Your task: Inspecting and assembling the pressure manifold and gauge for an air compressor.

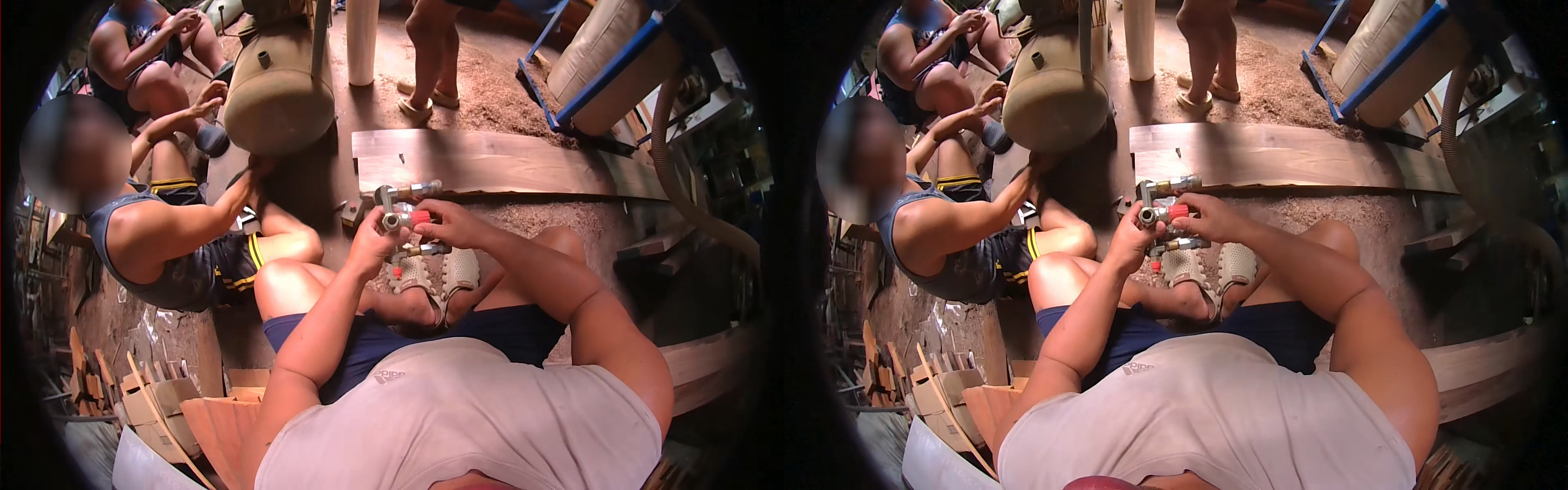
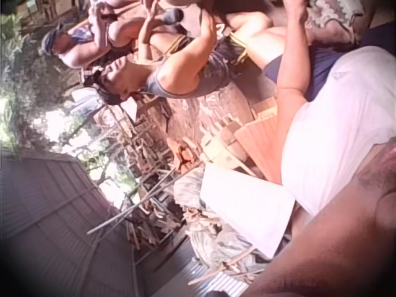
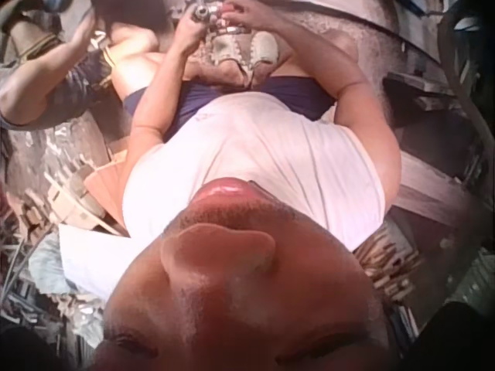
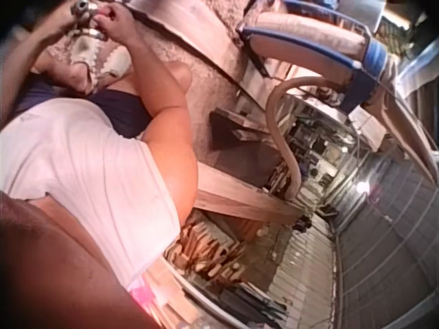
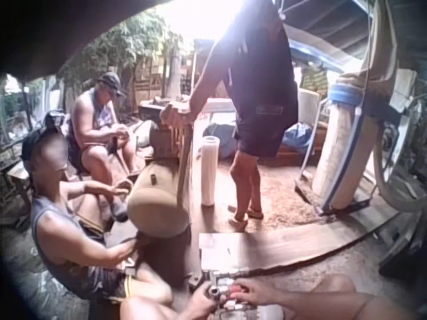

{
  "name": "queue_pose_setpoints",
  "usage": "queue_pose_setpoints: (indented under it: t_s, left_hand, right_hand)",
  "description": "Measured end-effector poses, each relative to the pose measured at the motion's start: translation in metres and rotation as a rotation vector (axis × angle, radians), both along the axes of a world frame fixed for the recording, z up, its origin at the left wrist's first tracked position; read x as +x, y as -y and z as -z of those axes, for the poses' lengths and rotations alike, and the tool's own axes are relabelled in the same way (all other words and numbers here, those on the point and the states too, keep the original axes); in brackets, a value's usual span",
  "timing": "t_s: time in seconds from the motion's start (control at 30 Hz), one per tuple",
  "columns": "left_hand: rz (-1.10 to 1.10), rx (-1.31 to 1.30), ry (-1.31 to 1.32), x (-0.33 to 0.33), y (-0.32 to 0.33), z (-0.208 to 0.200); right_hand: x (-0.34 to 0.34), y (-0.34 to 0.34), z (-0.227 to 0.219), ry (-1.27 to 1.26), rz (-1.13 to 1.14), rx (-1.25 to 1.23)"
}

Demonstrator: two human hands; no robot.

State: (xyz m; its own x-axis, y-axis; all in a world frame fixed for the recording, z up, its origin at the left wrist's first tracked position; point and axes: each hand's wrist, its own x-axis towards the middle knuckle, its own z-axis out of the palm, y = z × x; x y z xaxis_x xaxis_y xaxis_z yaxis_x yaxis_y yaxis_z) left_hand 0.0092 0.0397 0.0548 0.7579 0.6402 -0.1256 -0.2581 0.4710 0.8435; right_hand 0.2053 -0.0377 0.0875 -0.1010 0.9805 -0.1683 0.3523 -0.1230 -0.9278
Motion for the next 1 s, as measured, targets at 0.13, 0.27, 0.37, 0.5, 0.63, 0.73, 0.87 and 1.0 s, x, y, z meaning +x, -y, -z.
queue_pose_setpoints:
  t_s: [0.13, 0.27, 0.37, 0.5, 0.63, 0.73, 0.87, 1.0]
  left_hand:
    - [-0.017, -0.06, 0.022, -0.005, 0.008, -0.001]
    - [-0.051, -0.058, 0.004, -0.005, 0.011, -0.006]
    - [-0.032, -0.041, 0.023, -0.007, 0.009, -0.007]
    - [-0.038, 0.057, -0.029, -0.009, 0.004, -0.011]
    - [-0.043, 0.005, -0.05, -0.01, 0.003, -0.014]
    - [-0.057, 0.057, -0.027, -0.01, 0.001, -0.011]
    - [-0.056, 0.017, 0.004, -0.009, 0.002, -0.015]
    - [-0.035, -0.016, 0.005, -0.012, 0.001, -0.017]
  right_hand:
    - [-0.008, 0.002, -0.013, -0.127, 0.008, -0.101]
    - [0.001, -0.001, -0.021, -0.321, 0.046, -0.378]
    - [0.002, -0.003, -0.016, -0.254, -0.047, -0.352]
    - [-0.002, -0.001, -0.014, -0.196, -0.019, -0.167]
    - [-0.009, 0.0, -0.031, 0.07, -0.031, 0.124]
    - [-0.011, 0.0, -0.033, 0.086, -0.027, 0.194]
    - [-0.005, -0.003, -0.029, -0.013, -0.015, 0.154]
    - [-0.005, -0.003, -0.025, -0.194, 0.015, -0.232]
